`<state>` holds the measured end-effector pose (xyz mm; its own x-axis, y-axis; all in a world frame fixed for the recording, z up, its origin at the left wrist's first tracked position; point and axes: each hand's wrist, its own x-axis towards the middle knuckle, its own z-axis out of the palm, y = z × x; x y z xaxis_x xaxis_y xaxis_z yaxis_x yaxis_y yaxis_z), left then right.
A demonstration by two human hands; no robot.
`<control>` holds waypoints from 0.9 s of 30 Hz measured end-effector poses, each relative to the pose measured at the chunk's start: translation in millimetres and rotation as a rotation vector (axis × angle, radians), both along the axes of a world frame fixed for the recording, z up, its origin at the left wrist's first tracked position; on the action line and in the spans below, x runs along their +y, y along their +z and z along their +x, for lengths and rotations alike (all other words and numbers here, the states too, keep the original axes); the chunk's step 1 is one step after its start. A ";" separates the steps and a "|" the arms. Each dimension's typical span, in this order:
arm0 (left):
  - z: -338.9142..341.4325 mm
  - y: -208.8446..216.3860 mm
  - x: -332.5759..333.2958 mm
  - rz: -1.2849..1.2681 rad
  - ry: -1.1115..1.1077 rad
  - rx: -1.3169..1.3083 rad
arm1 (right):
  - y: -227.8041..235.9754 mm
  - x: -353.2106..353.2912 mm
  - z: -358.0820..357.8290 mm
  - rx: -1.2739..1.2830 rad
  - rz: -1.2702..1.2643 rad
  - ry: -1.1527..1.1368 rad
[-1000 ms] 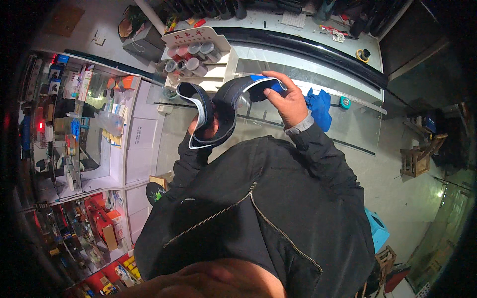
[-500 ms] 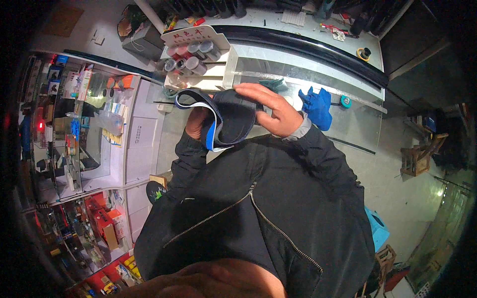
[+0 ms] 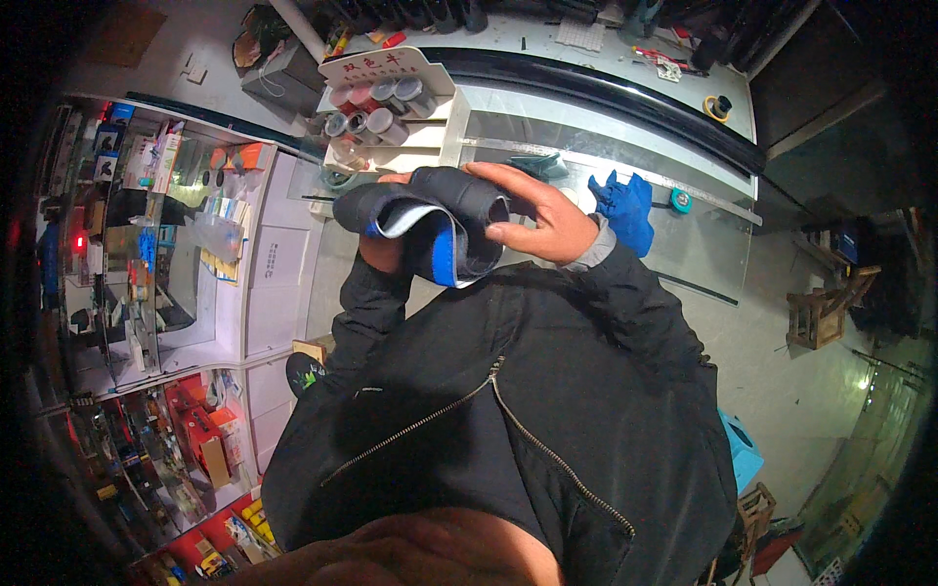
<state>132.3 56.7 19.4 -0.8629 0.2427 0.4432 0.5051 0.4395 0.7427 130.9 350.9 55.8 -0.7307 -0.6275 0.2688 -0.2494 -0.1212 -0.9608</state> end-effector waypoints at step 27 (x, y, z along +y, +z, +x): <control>15.1 35.1 15.5 0.461 -0.387 -0.377 | -26.3 10.0 -10.7 -0.031 -0.003 -0.459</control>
